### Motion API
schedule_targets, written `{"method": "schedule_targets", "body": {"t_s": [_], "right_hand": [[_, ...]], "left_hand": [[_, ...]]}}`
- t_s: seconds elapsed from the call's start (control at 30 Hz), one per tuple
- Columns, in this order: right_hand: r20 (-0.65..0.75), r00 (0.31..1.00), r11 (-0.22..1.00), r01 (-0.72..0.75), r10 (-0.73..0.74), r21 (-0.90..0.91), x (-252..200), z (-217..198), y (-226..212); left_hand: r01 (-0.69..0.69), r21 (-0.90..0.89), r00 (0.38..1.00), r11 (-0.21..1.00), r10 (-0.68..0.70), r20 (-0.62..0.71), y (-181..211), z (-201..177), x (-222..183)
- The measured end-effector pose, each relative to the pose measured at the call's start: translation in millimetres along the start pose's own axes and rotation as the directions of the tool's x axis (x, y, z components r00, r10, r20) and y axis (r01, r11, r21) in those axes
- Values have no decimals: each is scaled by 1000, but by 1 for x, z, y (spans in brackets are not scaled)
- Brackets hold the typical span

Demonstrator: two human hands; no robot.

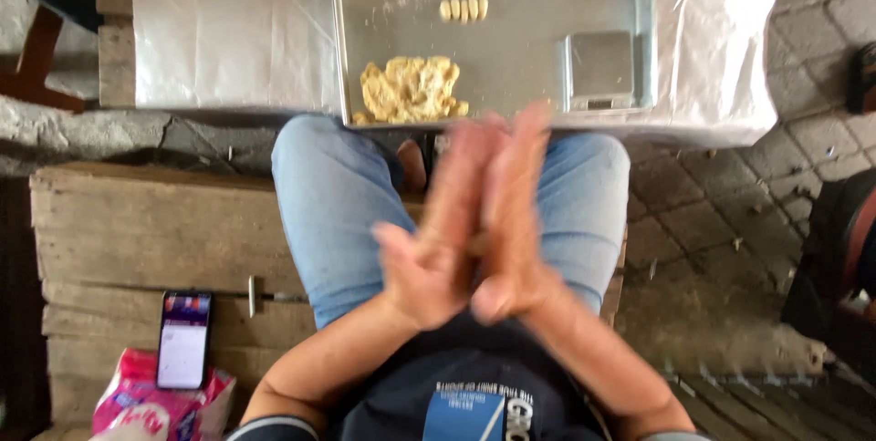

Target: The person takes small pieces of dough, rolls them between their palms, and places them in rows on a metal tray.

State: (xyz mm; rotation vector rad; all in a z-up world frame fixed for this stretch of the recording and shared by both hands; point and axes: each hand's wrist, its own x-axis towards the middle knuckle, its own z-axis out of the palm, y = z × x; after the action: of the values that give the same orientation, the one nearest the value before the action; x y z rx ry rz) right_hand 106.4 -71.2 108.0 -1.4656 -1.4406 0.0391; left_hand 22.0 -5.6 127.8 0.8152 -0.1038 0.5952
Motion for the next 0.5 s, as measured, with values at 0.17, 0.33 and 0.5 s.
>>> {"method": "schedule_targets", "body": {"t_s": [0.17,0.33,0.5], "right_hand": [[11,998,922,-61,62,382,2,7,4],[-358,863,880,-180,356,440,44,81,-37],[-111,947,895,-243,303,375,9,18,-1]], "left_hand": [[-144,275,970,951,191,-150,-8,7,-3],[-125,277,975,953,170,-143,-20,-9,7],[-104,284,982,953,144,-125,-36,-17,8]]}}
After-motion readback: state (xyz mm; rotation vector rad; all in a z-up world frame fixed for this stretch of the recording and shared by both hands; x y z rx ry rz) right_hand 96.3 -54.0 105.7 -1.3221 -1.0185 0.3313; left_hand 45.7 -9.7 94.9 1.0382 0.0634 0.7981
